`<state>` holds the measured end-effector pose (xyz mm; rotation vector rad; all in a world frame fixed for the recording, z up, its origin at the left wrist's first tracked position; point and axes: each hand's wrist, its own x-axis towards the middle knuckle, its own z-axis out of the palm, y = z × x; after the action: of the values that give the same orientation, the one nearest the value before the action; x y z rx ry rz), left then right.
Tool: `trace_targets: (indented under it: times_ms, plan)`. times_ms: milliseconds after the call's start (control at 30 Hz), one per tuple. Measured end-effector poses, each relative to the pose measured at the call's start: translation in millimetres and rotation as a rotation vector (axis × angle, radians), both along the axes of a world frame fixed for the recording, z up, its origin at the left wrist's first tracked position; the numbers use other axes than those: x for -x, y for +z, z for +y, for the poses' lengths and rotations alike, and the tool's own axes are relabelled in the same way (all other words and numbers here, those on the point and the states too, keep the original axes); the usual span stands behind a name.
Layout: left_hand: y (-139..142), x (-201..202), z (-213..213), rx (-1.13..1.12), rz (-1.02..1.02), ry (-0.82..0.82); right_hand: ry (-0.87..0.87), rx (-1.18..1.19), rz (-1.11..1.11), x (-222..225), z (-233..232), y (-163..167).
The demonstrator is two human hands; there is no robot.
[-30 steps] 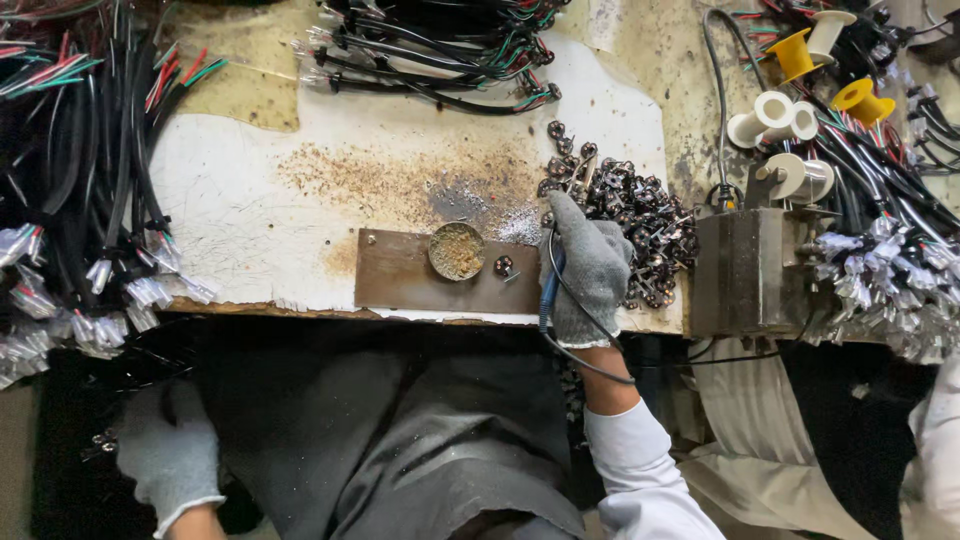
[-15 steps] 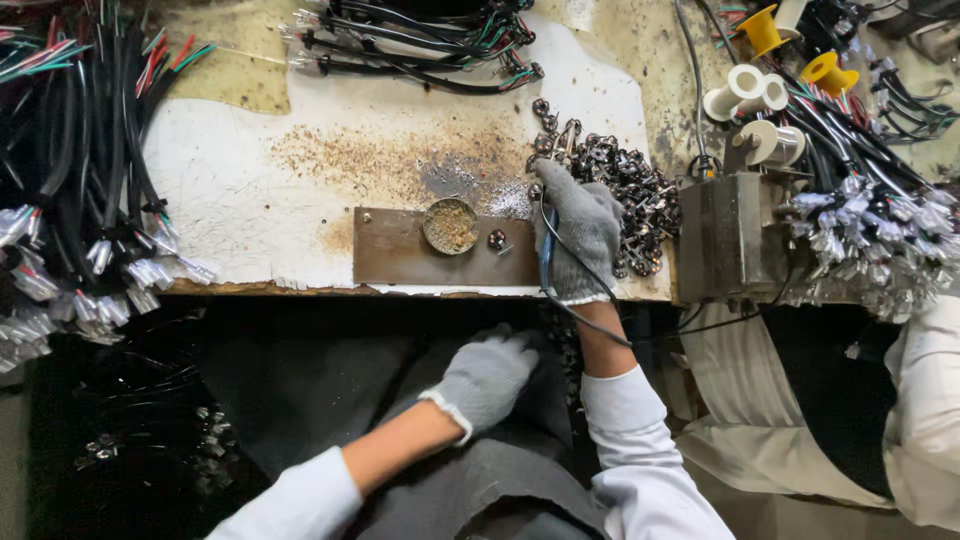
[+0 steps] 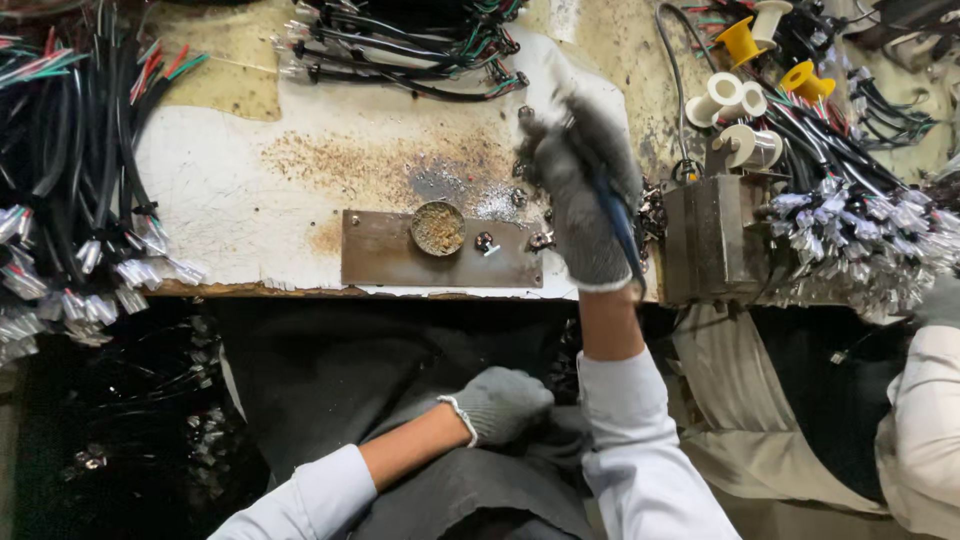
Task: The person, wearing gloves at a factory workbench, solders wire leads onto small electrical components one at a time using a soldering iron and solder, trimming and positioning the wires with pliers, and places finished components onto a growing pile on the bench.
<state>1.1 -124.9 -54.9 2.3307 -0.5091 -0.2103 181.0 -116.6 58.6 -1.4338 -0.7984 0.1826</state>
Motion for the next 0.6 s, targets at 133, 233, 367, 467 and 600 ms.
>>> trace_targets:
  times_ms: [133,233,367,467,600]
  plan:
    - [36.6,34.8,44.7,0.178,-0.207,0.368,-0.033,0.024,-0.118,-16.2,-5.6,-9.3]
    - [41.6,73.1,83.4,0.285,-0.261,0.784,-0.012,0.330,-0.721,-24.3,-29.1,-23.3]
    - [40.2,109.6,126.8,-0.138,0.077,1.327,0.006,0.507,-0.021,-30.8,-32.5,-39.8]
    - [47.3,123.3,140.5,-0.038,0.012,1.479,-0.056,0.688,-0.946,-31.9,-21.8,-38.7]
    - [54.9,113.7,149.5,0.087,-0.264,1.455,-0.055,0.648,-0.922,-28.0,-19.9,-20.2]
